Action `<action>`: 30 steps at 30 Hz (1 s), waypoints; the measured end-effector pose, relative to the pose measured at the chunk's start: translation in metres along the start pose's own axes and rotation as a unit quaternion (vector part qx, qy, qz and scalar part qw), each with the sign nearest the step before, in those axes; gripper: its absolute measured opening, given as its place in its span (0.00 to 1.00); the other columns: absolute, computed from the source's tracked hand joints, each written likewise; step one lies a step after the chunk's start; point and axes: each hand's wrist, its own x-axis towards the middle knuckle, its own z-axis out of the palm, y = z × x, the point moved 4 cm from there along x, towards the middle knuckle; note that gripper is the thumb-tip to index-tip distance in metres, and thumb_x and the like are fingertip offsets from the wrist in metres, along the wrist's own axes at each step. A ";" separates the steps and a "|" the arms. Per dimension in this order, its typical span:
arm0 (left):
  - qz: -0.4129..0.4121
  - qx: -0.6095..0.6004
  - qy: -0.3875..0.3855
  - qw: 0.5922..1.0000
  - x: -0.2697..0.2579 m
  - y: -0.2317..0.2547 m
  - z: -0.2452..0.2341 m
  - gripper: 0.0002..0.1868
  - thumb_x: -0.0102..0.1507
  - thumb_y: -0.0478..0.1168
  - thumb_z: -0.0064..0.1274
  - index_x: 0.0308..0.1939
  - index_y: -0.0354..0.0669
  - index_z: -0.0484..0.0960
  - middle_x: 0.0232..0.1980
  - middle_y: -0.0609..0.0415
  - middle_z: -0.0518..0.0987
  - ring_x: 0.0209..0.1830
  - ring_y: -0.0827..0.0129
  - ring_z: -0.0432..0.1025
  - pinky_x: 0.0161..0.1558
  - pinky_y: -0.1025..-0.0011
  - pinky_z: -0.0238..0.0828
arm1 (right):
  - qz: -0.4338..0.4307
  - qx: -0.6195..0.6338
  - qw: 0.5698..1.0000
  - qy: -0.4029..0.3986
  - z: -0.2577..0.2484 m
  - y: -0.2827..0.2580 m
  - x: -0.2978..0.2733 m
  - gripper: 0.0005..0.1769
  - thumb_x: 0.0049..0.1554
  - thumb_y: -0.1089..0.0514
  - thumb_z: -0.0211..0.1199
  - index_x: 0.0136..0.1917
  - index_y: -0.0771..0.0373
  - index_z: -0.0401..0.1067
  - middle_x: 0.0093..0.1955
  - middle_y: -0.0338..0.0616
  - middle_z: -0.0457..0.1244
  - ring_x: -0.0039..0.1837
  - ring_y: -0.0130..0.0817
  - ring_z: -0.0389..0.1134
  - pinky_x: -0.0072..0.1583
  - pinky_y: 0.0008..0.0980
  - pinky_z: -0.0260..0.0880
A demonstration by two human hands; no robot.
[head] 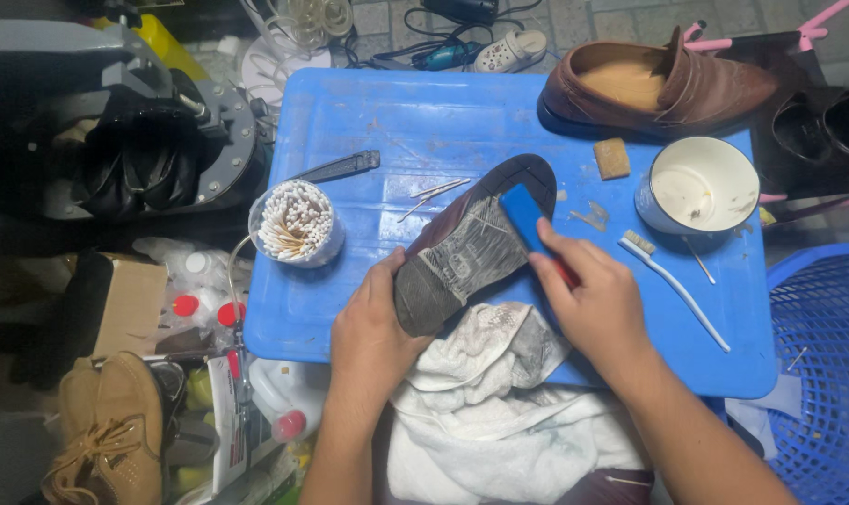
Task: The person cleans the sole of a brown leather shoe using cotton swabs and a brush. They repeatedly apply a cleaning agent to the sole, scrub with a brush, and wipe with a cloth.
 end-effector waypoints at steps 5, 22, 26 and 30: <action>0.001 -0.003 0.009 1.000 0.000 0.002 -0.001 0.48 0.42 0.43 0.76 0.64 0.40 0.69 0.59 0.43 0.79 0.57 0.47 0.75 0.52 0.57 0.73 | 0.005 -0.011 0.998 -0.059 0.007 -0.023 -0.013 0.21 0.57 0.55 0.67 0.63 0.58 0.77 0.39 0.50 0.67 0.37 0.46 0.69 0.41 0.40 0.69; 0.030 0.010 -0.014 0.999 0.012 0.005 -0.030 0.47 0.38 0.39 0.76 0.60 0.41 0.72 0.64 0.45 0.76 0.63 0.46 0.71 0.57 0.57 0.69 | 0.177 0.108 0.976 -0.066 -0.074 0.051 0.019 0.23 0.52 0.56 0.73 0.60 0.60 0.77 0.37 0.37 0.65 0.40 0.21 0.63 0.44 0.25 0.65; 0.052 0.023 0.002 0.998 0.013 0.011 -0.030 0.48 0.37 0.38 0.75 0.61 0.38 0.71 0.67 0.42 0.73 0.66 0.45 0.66 0.62 0.55 0.65 | 0.228 0.041 0.973 0.021 -0.124 0.078 0.032 0.20 0.58 0.56 0.72 0.62 0.63 0.76 0.40 0.39 0.67 0.39 0.22 0.64 0.40 0.27 0.63; 0.061 0.016 -0.003 0.998 0.011 0.015 -0.028 0.49 0.38 0.39 0.75 0.62 0.36 0.70 0.67 0.40 0.71 0.67 0.43 0.65 0.62 0.54 0.62 | 0.235 -0.050 0.970 0.041 -0.136 0.083 0.033 0.19 0.59 0.56 0.73 0.62 0.64 0.77 0.43 0.44 0.69 0.40 0.25 0.66 0.43 0.29 0.65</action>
